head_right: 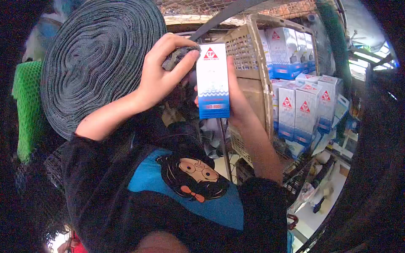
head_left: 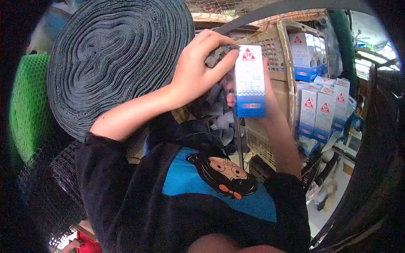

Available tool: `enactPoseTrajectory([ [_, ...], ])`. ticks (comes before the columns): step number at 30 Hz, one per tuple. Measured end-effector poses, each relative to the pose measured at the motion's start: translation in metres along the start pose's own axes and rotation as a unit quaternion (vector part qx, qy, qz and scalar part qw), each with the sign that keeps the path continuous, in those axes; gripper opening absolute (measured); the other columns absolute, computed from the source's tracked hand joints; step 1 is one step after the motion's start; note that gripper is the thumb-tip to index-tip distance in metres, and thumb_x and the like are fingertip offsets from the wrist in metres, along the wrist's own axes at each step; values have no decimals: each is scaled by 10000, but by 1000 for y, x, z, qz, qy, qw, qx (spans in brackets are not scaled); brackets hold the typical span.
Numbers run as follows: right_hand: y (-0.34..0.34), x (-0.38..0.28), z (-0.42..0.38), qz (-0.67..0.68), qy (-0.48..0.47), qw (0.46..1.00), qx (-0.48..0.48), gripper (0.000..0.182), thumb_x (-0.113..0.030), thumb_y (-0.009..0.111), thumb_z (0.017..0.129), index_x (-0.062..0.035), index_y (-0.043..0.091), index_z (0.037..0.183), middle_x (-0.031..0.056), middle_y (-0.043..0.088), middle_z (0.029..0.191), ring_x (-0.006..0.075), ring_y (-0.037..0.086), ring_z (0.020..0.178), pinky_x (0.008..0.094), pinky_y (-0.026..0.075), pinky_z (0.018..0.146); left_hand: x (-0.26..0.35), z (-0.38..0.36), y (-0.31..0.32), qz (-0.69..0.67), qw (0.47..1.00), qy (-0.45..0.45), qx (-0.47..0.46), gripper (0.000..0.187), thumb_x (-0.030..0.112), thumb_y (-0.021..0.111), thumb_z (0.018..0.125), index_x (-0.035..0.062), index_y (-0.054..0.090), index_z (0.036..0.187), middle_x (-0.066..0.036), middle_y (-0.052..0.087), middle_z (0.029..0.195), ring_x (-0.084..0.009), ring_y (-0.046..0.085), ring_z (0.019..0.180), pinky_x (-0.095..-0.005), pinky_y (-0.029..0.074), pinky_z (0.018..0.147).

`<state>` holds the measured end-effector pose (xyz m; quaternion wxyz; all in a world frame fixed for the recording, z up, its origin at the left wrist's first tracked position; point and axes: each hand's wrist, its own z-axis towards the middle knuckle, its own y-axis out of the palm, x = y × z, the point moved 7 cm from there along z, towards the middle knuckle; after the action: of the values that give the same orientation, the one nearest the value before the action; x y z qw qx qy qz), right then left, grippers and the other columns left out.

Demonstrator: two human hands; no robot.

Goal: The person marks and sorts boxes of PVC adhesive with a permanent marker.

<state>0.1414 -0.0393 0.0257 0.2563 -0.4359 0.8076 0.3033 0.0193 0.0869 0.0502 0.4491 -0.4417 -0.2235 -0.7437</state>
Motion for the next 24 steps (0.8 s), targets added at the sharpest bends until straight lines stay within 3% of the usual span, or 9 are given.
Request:
enactPoseTrajectory([
  [4,-5,-4,0,-27,-17,998,63,803,-765,275,943,-60,522,1237,134,662,913,224,696,706,390,597,643,8,-7,7,-7,999,8,-30,163,96,731,849,6,692,978,-120,644,959,-254,651,917,-347,511,826],
  [7,-2,-10,1,-27,-52,996,67,759,-710,267,980,-55,514,1275,116,666,991,203,696,829,363,592,735,12,-12,12,-7,998,10,-65,180,101,739,839,10,692,987,-124,634,947,-265,651,899,-346,517,808],
  [10,5,-17,1,11,-95,995,43,698,-627,216,1034,-72,486,1361,67,656,1122,171,657,1023,314,552,875,24,-20,18,3,991,75,-111,185,94,750,811,42,698,981,-109,626,935,-253,656,850,-338,537,745],
  [13,-3,-16,2,12,-95,994,44,687,-625,226,1035,-77,512,1334,61,659,1093,160,663,971,309,564,826,35,-29,25,11,972,168,-166,248,101,772,741,70,702,977,-78,625,926,-242,666,778,-333,554,659],
  [16,-7,-14,3,23,-95,995,25,663,-612,254,1040,-70,544,1288,43,663,1017,139,663,870,287,559,733,48,-34,24,-35,952,258,-159,277,126,784,715,79,706,977,-66,631,914,-230,667,756,-327,548,624],
  [19,-1,-18,-1,-23,-122,990,61,633,-583,296,1047,-46,584,1216,45,668,969,117,653,819,261,538,705,51,-37,24,-6,941,284,-184,278,138,789,721,79,706,980,-59,634,910,-231,667,757,-327,547,623],
  [24,-8,-20,-1,-109,-184,971,107,521,-498,400,1055,-30,596,1171,51,673,953,91,643,818,252,527,717,31,-17,16,96,978,162,-87,209,115,783,776,75,698,963,-92,644,932,-252,668,798,-342,553,665],
])
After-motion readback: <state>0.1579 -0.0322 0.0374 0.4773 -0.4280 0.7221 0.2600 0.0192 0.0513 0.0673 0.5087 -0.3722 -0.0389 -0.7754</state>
